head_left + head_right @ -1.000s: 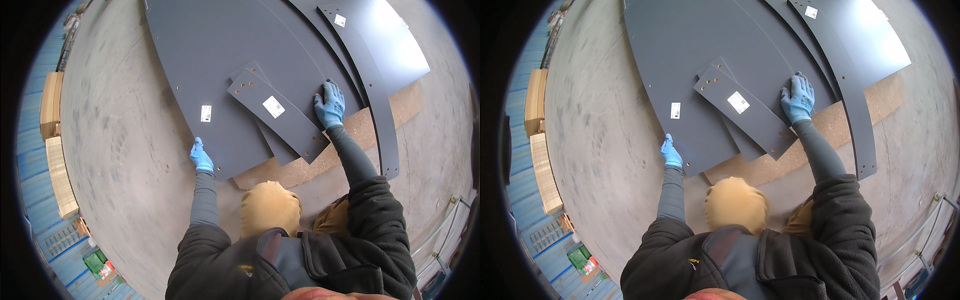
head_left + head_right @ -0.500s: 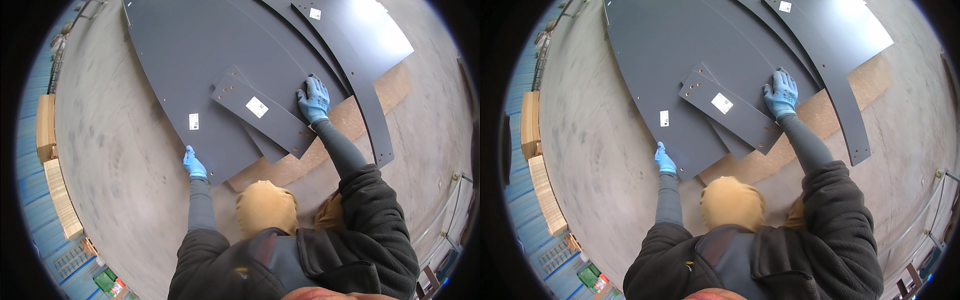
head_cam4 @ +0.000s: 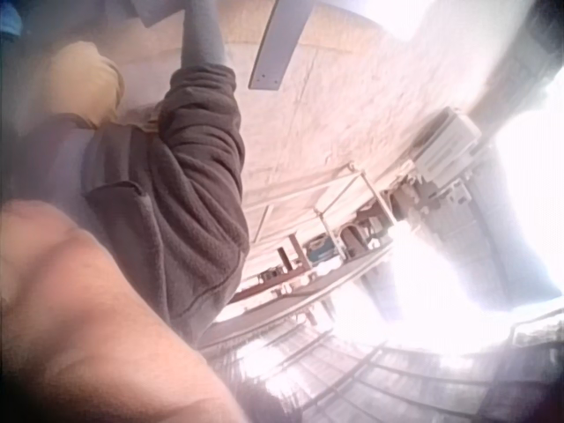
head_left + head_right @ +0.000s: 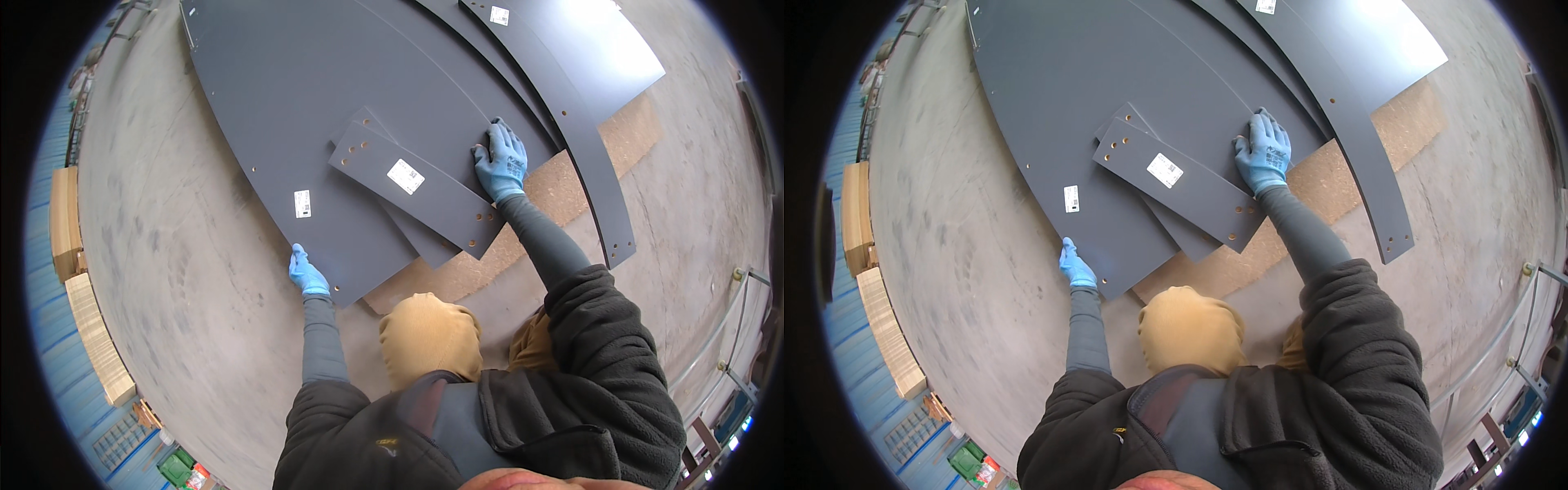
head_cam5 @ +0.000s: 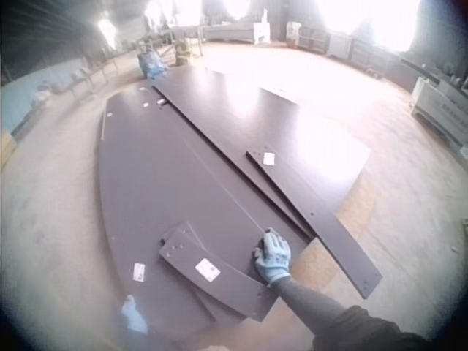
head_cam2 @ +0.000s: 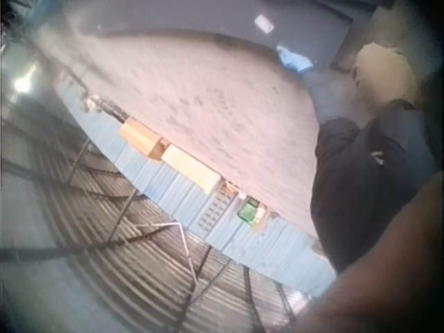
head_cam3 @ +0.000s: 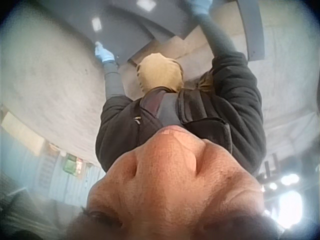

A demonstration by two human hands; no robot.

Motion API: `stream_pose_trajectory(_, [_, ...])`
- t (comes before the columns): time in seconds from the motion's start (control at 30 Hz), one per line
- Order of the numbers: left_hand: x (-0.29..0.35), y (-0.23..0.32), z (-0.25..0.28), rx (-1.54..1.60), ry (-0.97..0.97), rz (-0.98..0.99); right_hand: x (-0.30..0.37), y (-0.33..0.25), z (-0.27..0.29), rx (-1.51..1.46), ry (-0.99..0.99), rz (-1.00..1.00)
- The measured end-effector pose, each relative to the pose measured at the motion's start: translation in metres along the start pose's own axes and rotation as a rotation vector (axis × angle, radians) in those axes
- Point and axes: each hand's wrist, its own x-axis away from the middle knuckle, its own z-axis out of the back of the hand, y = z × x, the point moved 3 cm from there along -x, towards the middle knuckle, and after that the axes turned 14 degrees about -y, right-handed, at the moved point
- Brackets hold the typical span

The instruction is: The person wipes a dark gray panel with a cloth, then picks up and stacks several similar panels on a large sheet on the floor. They measure a panel with a tape measure and continue arranging panels in a grid-like layout.

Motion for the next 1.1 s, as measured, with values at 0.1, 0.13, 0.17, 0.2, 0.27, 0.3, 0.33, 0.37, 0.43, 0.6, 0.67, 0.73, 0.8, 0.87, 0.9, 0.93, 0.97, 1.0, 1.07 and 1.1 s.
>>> stream_pose_trajectory(0.1, [-0.001,-0.001,0.001,-0.007,0.008,-0.009,0.0,-0.001,0.002,-0.01,0.008,0.012])
stream_pose_trajectory(0.13, [-0.002,0.0,0.002,-0.014,0.003,-0.018,0.0,-0.001,0.003,-0.01,-0.019,0.03])
stream_pose_trajectory(0.17, [-0.002,0.0,0.001,0.003,-0.008,-0.014,-0.002,0.002,0.005,-0.017,-0.049,0.035])
stream_pose_trajectory(0.2, [-0.002,0.0,0.002,0.013,-0.03,-0.011,-0.003,0.006,0.008,-0.021,-0.114,0.006])
stream_pose_trajectory(0.27, [-0.001,0.001,0.001,0.01,-0.05,-0.013,-0.005,0.019,0.027,-0.06,-0.149,0.12])
stream_pose_trajectory(0.3, [0.0,0.001,0.0,0.003,-0.059,-0.019,-0.006,0.031,0.037,-0.072,-0.226,0.111])
stream_pose_trajectory(0.33, [0.0,0.002,0.0,-0.002,-0.063,-0.024,-0.002,0.043,0.056,0.008,-0.114,0.215])
stream_pose_trajectory(0.37, [0.0,0.002,0.0,-0.002,-0.073,-0.037,0.003,0.059,0.076,0.056,-0.04,0.311])
stream_pose_trajectory(0.43, [0.0,0.002,0.0,-0.021,-0.061,-0.023,0.024,0.106,0.12,0.192,0.029,0.273])
stream_pose_trajectory(0.6, [-0.004,0.0,0.002,-0.083,-0.024,-0.036,0.128,0.24,0.191,0.451,-0.098,-0.434])
stream_pose_trajectory(0.67, [-0.006,-0.001,0.003,-0.113,0.013,-0.036,0.168,0.276,0.194,0.198,-0.201,-0.723])
stream_pose_trajectory(0.73, [-0.007,-0.001,0.002,-0.116,0.007,-0.048,0.186,0.295,0.186,0.03,-0.323,-0.783])
stream_pose_trajectory(0.8, [-0.007,-0.001,0.002,-0.132,0.021,-0.054,0.194,0.297,0.176,-0.123,-0.317,-0.811])
stream_pose_trajectory(0.87, [-0.008,-0.001,0.001,-0.141,0.037,-0.069,0.193,0.29,0.167,-0.117,-0.302,-0.794])
stream_pose_trajectory(0.9, [-0.008,-0.002,0.002,-0.147,0.046,-0.067,0.193,0.284,0.162,-0.108,-0.29,-0.782])
stream_pose_trajectory(0.93, [-0.009,-0.002,0.002,-0.149,0.052,-0.063,0.192,0.279,0.159,-0.12,-0.291,-0.784])
stream_pose_trajectory(0.97, [-0.01,-0.002,0.003,-0.154,0.066,-0.059,0.192,0.272,0.156,-0.13,-0.279,-0.766])
stream_pose_trajectory(1.0, [-0.01,-0.002,0.003,-0.16,0.061,-0.067,0.192,0.267,0.155,-0.132,-0.276,-0.755])
stream_pose_trajectory(1.07, [-0.012,-0.003,0.005,-0.161,0.086,-0.059,0.194,0.259,0.153,-0.13,-0.27,-0.741])
stream_pose_trajectory(1.1, [-0.012,-0.004,0.004,-0.158,0.068,-0.077,0.194,0.256,0.153,-0.139,-0.261,-0.724])
